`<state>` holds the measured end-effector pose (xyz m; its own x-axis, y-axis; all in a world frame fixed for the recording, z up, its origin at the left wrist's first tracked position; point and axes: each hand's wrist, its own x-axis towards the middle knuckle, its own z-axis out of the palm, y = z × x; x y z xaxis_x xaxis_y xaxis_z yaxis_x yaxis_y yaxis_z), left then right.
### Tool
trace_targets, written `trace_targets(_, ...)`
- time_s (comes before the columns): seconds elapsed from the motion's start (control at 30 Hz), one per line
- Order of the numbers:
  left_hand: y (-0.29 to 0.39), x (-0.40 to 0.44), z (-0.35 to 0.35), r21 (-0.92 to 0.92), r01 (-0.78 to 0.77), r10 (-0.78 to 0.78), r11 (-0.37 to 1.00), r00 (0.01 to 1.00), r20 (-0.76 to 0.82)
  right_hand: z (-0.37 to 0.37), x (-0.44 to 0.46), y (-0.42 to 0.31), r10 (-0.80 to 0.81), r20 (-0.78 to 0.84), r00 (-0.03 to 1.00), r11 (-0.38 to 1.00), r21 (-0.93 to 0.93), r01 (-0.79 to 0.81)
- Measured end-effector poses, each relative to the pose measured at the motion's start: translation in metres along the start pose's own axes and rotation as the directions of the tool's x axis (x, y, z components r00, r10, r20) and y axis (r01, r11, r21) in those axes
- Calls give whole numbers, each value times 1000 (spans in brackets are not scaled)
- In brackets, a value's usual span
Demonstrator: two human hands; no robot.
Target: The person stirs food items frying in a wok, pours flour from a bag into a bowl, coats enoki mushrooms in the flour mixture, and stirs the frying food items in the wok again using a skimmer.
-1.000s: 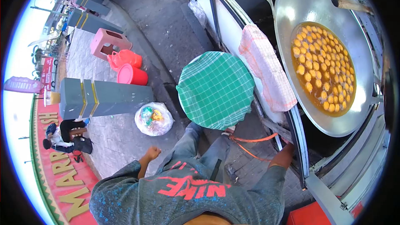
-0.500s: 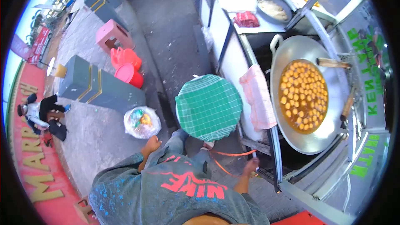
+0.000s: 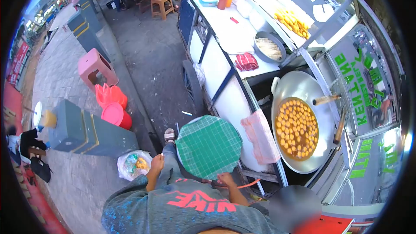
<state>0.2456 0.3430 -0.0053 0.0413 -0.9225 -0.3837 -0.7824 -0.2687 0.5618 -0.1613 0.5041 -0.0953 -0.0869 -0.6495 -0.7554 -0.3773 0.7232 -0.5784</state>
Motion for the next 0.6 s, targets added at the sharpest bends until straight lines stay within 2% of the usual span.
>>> trace_targets(0.07,-26,53,0,12,6,-5,1000,999,-44,-6,37,-12,-234,-52,971,937,-278,211)
trace_targets(0.1,-41,85,-2,19,8,-9,1000,999,42,-7,40,-28,-280,-148,948,927,-300,227)
trace_targets(0.13,-36,108,-13,29,59,-60,998,998,30,-6,46,-53,-333,-248,910,913,-325,246)
trace_targets(0.2,-61,177,-19,99,73,-89,992,983,163,5,51,-101,-179,-299,937,966,-236,109)
trace_targets(0.23,-60,205,-28,115,63,-80,991,984,157,15,48,-121,-81,-311,947,983,-184,24)
trace_targets(0.3,-51,260,-54,48,-50,41,998,982,183,39,55,-164,13,-288,958,985,-163,-63)
trace_targets(0.33,-41,284,-65,10,-44,43,999,994,104,55,55,-178,65,-270,961,983,-150,-108)
trace_targets(0.37,-37,312,-74,15,-105,103,994,991,88,71,61,-193,61,-264,963,996,-52,-78)
trace_targets(0.43,-36,364,-75,-59,-124,122,990,992,-34,111,80,-208,50,-274,961,987,158,-6)
trace_targets(0.53,-15,402,-89,-216,-31,46,976,997,64,125,81,-274,-9,-251,968,993,113,38)
trace_targets(0.6,-8,407,-94,-199,-12,32,980,995,96,118,82,-309,-56,-328,943,997,-66,37)
